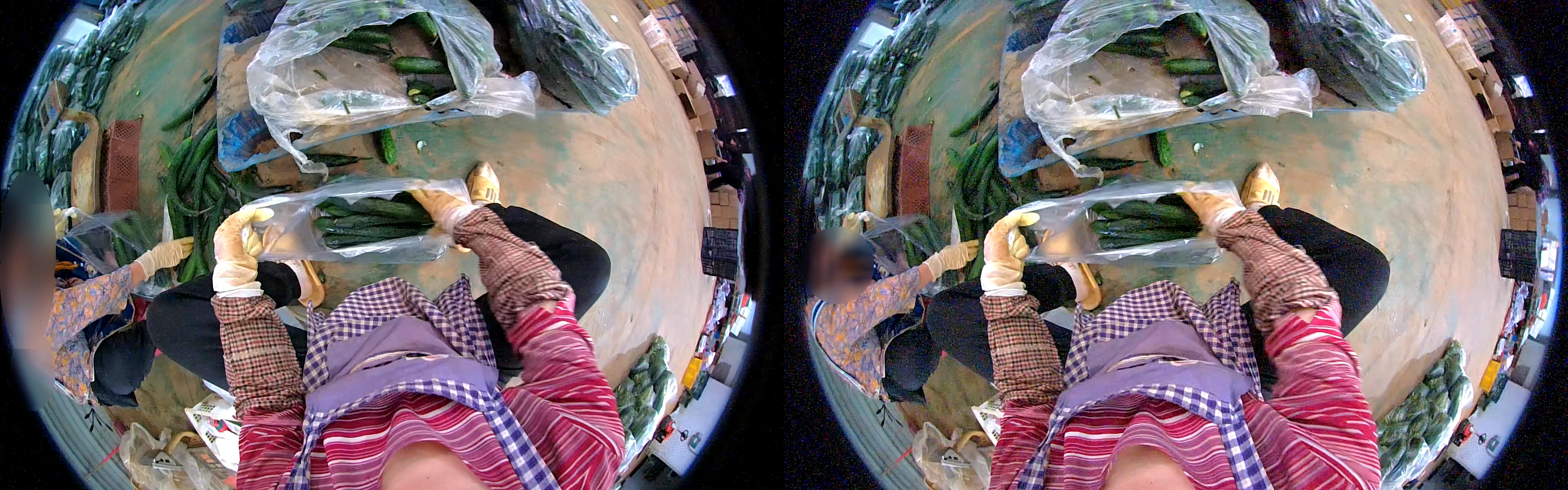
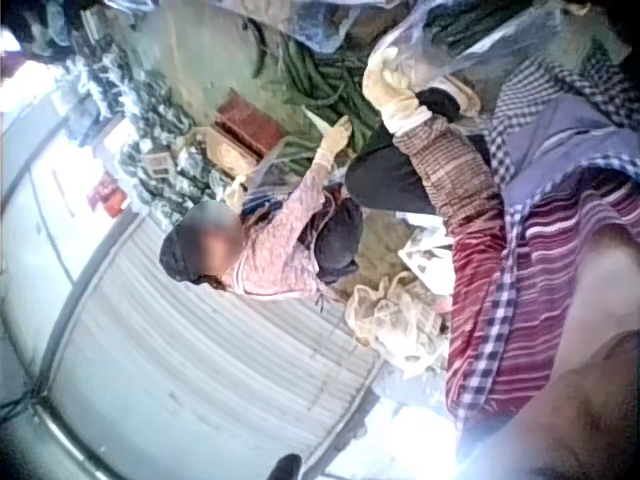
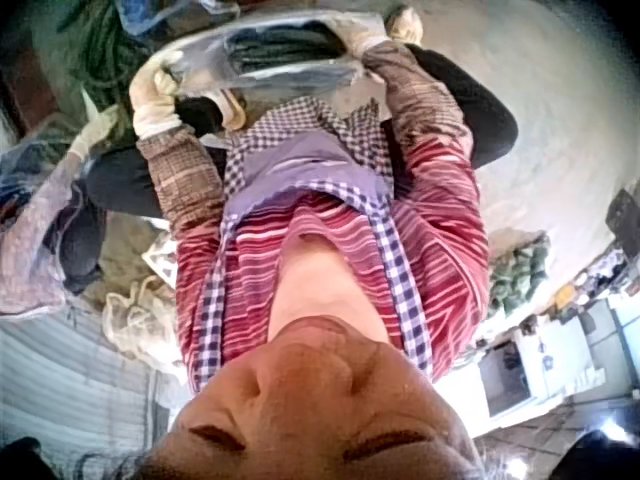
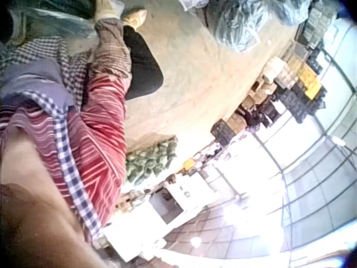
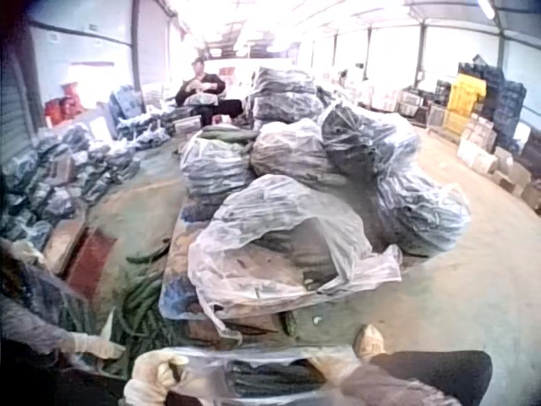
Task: The person sorts cucumbers by picking them from a large plastic bag, inspecting them, and placing them into smaller plastic bags.
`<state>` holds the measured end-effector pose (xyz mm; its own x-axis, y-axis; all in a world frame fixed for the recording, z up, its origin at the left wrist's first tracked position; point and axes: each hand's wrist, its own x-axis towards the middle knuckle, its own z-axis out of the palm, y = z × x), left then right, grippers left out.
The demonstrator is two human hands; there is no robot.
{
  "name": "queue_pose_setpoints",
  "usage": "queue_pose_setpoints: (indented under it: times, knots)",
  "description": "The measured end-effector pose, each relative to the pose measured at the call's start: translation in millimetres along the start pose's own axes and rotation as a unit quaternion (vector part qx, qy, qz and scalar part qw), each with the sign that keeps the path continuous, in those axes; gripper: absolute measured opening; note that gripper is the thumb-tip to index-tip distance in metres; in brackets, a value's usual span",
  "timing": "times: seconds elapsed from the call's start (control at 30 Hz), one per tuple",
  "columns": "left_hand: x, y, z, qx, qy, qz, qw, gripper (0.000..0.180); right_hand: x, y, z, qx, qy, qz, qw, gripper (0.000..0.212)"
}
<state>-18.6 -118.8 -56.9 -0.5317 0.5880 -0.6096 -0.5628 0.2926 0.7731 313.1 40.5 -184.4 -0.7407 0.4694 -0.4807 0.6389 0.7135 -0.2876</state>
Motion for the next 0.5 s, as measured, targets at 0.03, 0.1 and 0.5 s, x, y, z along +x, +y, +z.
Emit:
queue_pose_setpoints:
  times: [0.03, 0.1, 0.5]
  knots:
    - [-1, -1, -1, -0.010, 0.016, -0.008, 1.000, 0.025, -8, 9, -2, 0.022, -0.056, 0.020, 0.998, 0.086]
    - [0, -3, -14, -0.025, -0.012, 0.019, 0.999, 0.023, -35, 19, -25, -0.167, -0.159, 0.027, 0.973, 0.078]
    - [-31, 67, 2, 0.316, -0.222, 0.113, 0.915, 0.015, -111, -29, -159, 0.068, -0.133, 0.023, 0.988, 0.030]
